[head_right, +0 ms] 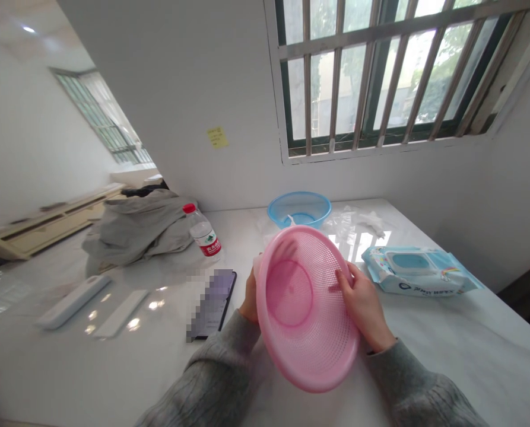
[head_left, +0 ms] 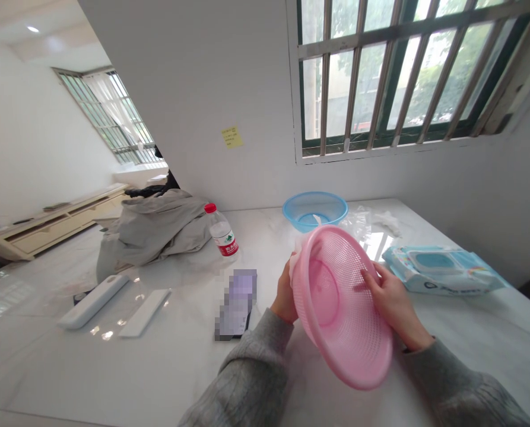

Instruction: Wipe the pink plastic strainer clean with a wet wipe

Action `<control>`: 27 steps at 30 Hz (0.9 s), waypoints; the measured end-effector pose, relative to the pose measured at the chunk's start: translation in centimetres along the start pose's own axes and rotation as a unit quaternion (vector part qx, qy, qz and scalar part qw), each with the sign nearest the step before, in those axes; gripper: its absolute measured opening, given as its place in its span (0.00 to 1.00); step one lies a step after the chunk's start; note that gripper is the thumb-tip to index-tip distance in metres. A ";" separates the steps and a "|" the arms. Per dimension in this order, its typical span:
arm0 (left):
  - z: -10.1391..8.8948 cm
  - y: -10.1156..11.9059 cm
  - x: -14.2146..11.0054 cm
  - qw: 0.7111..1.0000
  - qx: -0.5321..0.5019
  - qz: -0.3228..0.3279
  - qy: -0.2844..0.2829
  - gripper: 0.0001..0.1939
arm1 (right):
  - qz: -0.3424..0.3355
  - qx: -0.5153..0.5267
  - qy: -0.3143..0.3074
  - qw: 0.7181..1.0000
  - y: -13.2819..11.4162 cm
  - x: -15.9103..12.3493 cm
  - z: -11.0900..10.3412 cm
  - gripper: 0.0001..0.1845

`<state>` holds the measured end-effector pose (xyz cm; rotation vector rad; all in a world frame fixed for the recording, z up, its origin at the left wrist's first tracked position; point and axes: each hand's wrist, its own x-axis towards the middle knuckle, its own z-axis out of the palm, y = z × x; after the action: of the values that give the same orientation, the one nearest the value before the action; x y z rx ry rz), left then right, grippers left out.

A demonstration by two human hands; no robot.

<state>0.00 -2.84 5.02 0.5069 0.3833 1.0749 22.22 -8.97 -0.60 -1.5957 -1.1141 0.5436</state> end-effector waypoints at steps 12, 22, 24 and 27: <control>0.7 -1.6 -0.7 0.992 0.018 -0.058 -0.114 0.31 | 0.015 -0.010 0.111 0.994 -0.3 0.4 -0.9 0.32; 1.6 -3.3 -1.2 0.978 0.017 -0.067 -0.198 0.41 | 0.023 0.021 0.163 0.986 -0.4 0.3 -0.7 0.30; 1.6 -3.6 -1.2 0.977 0.028 -0.063 -0.201 0.42 | 0.027 0.030 0.169 0.985 -0.5 0.2 -0.5 0.29; 1.3 -4.1 -0.8 0.981 0.049 -0.037 -0.183 0.42 | 0.038 0.044 0.170 0.984 -0.6 0.2 -0.3 0.27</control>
<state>3.34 -5.45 3.78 0.7578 0.1282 0.8705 22.30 -8.98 0.12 -1.5878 -0.7663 0.3470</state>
